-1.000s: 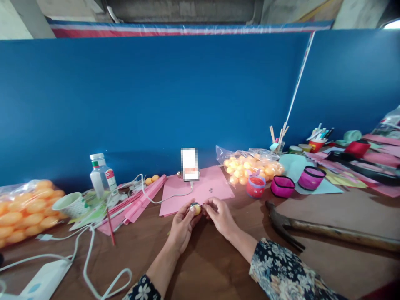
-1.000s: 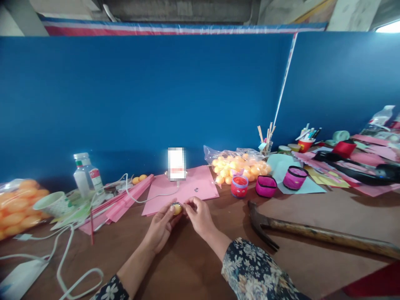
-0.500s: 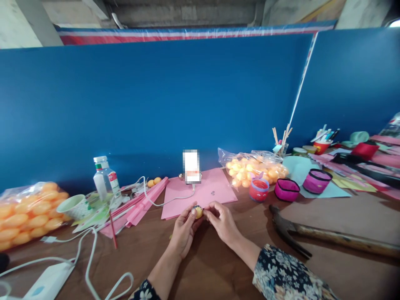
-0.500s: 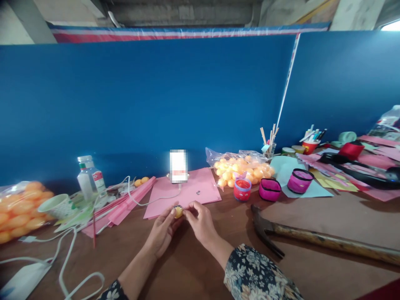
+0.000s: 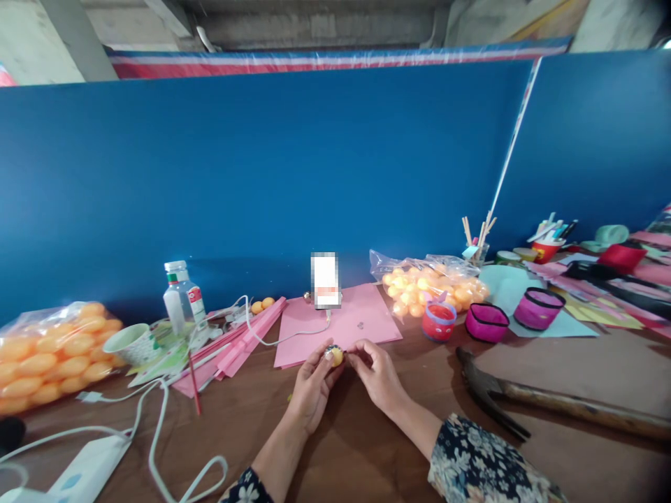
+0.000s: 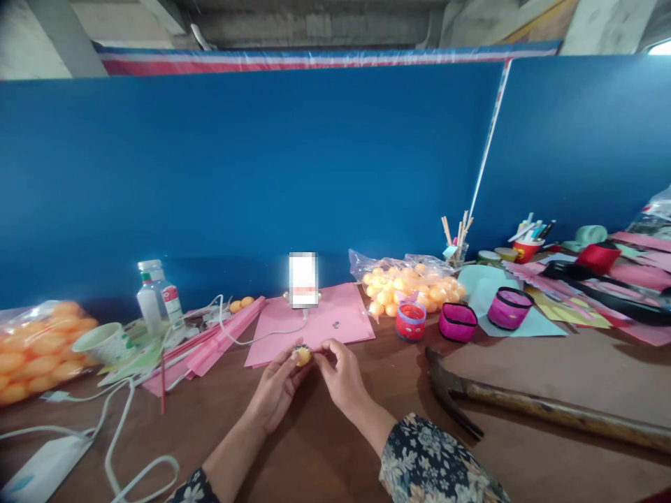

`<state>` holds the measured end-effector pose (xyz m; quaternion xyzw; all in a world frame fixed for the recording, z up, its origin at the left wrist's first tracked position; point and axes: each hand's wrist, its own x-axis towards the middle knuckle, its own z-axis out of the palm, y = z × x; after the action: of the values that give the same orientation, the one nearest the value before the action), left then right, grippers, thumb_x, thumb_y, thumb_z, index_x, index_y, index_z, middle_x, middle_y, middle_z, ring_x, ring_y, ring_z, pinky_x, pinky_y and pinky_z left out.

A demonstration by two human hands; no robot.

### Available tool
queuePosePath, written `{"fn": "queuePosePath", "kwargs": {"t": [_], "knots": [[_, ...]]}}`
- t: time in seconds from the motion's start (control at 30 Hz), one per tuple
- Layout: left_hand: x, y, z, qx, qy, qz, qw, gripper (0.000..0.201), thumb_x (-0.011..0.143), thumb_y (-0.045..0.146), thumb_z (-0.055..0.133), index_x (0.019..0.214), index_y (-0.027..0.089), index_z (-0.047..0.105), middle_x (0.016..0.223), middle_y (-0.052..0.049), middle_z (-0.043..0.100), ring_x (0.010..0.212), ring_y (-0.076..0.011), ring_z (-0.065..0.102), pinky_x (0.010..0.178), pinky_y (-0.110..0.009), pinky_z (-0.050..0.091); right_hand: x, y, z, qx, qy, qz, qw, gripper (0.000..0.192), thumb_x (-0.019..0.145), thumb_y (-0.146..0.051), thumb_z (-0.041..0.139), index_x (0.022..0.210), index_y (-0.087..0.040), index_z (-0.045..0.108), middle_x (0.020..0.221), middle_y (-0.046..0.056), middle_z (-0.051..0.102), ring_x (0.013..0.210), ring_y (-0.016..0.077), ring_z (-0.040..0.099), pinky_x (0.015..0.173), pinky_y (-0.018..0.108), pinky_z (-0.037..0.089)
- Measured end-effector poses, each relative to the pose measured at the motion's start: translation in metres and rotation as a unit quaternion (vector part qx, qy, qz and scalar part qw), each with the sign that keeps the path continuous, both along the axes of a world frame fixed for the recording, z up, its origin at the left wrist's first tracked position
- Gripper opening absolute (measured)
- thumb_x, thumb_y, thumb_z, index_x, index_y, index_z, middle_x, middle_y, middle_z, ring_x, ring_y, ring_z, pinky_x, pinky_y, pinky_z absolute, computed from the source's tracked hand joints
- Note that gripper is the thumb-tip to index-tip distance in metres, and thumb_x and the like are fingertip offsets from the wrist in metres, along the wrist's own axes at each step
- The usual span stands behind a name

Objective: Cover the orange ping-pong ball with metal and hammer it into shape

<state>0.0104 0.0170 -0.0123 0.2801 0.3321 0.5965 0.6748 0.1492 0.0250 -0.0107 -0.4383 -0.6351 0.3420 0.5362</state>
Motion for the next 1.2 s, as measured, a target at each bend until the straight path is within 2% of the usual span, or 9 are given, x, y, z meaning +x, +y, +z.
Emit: {"fn": "queuePosePath", "kwargs": {"t": [0.47, 0.73, 1.2], "knots": [[0.0008, -0.0001, 0.0026, -0.005, 0.003, -0.001, 1.000, 0.042, 0.068, 0.020, 0.067, 0.109, 0.017, 0.058, 0.093, -0.006, 0.068, 0.088, -0.0153, 0.062, 0.085, -0.029, 0.046, 0.0006, 0.0010, -0.0062, 0.011, -0.017, -0.030, 0.999, 0.008, 0.079, -0.025, 0.051, 0.079, -0.019, 0.057, 0.078, 0.004, 0.064, 0.073, 0.0183, 0.059, 0.065, 0.027, 0.046], [0.0001, -0.0007, 0.0021, -0.001, 0.006, -0.001, 1.000, 0.045, 0.067, 0.020, 0.067, 0.111, 0.017, 0.057, 0.093, -0.006, 0.067, 0.089, -0.0163, 0.062, 0.085, -0.030, 0.046, 0.0006, -0.0003, -0.0014, 0.017, -0.025, -0.019, 0.999, 0.012, 0.082, -0.027, 0.047, 0.080, -0.020, 0.057, 0.079, 0.004, 0.064, 0.074, 0.0184, 0.059, 0.069, 0.026, 0.046], [-0.0005, -0.0001, -0.0011, 0.008, 0.010, -0.002, 1.000, 0.043, 0.069, 0.021, 0.066, 0.111, 0.018, 0.057, 0.096, -0.007, 0.067, 0.091, -0.0168, 0.061, 0.086, -0.030, 0.046, 0.0011, -0.0008, 0.0008, 0.002, -0.018, -0.021, 1.000, 0.011, 0.083, -0.025, 0.045, 0.079, -0.020, 0.054, 0.077, 0.003, 0.063, 0.069, 0.0169, 0.058, 0.065, 0.026, 0.045]]}}
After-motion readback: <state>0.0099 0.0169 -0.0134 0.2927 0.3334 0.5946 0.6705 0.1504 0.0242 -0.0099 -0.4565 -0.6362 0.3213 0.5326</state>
